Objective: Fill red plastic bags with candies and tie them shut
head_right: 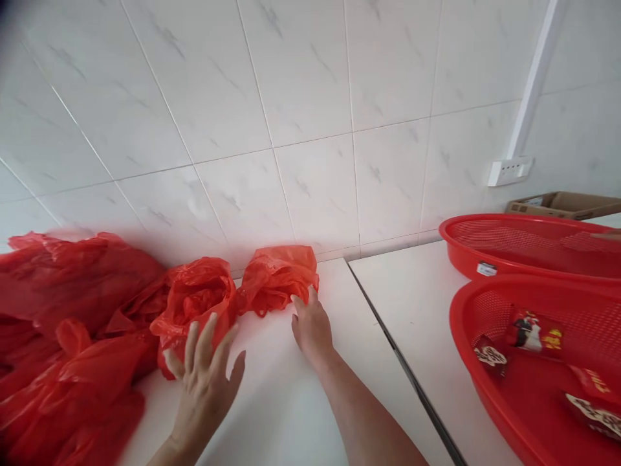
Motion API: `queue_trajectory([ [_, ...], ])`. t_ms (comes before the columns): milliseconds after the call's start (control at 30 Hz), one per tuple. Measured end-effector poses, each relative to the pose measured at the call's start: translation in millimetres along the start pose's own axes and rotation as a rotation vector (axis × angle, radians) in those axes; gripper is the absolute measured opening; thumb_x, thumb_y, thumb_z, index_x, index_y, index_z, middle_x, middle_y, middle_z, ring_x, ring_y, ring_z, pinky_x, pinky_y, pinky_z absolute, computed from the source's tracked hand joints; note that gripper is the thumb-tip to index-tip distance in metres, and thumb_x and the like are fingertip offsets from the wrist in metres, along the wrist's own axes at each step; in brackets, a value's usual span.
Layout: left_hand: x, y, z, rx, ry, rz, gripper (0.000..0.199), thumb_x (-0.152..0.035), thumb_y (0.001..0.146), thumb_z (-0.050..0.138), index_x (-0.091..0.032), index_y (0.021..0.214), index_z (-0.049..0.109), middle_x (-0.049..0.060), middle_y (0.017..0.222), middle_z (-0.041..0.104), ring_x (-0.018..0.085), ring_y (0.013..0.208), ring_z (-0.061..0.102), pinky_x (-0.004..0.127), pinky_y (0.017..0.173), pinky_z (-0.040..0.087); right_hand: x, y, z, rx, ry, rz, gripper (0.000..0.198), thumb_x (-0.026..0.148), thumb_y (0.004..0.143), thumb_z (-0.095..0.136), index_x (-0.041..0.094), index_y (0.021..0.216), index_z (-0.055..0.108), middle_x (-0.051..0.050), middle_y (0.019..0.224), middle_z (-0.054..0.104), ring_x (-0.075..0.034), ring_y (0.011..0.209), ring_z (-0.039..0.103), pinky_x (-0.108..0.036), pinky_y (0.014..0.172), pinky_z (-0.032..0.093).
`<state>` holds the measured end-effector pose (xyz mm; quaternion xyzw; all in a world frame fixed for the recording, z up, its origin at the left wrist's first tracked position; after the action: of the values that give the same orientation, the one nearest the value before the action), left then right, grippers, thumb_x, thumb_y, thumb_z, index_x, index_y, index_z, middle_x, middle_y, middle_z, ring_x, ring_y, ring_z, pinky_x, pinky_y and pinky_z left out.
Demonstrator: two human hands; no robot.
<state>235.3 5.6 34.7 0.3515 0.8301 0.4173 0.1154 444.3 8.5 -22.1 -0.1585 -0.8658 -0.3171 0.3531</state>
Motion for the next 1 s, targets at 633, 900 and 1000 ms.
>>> queue_trajectory([
  [633,26.4,25.9,134.2,0.246,-1.112,-0.642,0.028,-0.035,0.078,0.062,-0.019,0.100,0.067,0.010,0.123,0.058,0.026,0.117,0.050,0.037,0.102,0.033,-16.9,6.9,-26.2,0.273,1.071,0.312,0.055,0.064,0.079,0.049,0.021,0.054,0.025,0.004,0.056,0.039,-0.011,0.056,0.044,-0.033,0.067,0.048],
  [900,27.2,-13.2,98.8,0.305,-1.615,-0.889,0.030,-0.046,0.085,0.053,-0.018,0.084,0.064,0.007,0.093,0.065,0.019,0.090,0.060,0.034,0.085,0.046,-59.9,15.6,-73.5,0.085,1.111,0.312,0.057,0.068,0.074,0.052,0.023,0.057,0.022,0.005,0.058,0.023,-0.012,0.053,0.033,-0.028,0.056,0.042],
  [1000,22.0,-31.1,85.8,0.397,-1.760,-0.955,0.025,-0.043,0.082,0.059,-0.017,0.080,0.061,0.005,0.082,0.062,0.017,0.078,0.061,0.035,0.078,0.049,-69.5,17.5,-76.5,0.036,1.009,0.328,0.052,0.069,0.073,0.050,0.024,0.059,0.029,0.006,0.056,0.024,-0.012,0.051,0.033,-0.029,0.053,0.040],
])
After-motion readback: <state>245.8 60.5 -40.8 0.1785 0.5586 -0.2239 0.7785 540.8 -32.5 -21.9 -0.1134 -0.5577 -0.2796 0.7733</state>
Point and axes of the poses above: each hand's wrist, its own y-axis towards the middle knuckle, its own z-axis out of the palm, x = y × z, the point moved 6 cm from there along y, towards the middle knuckle
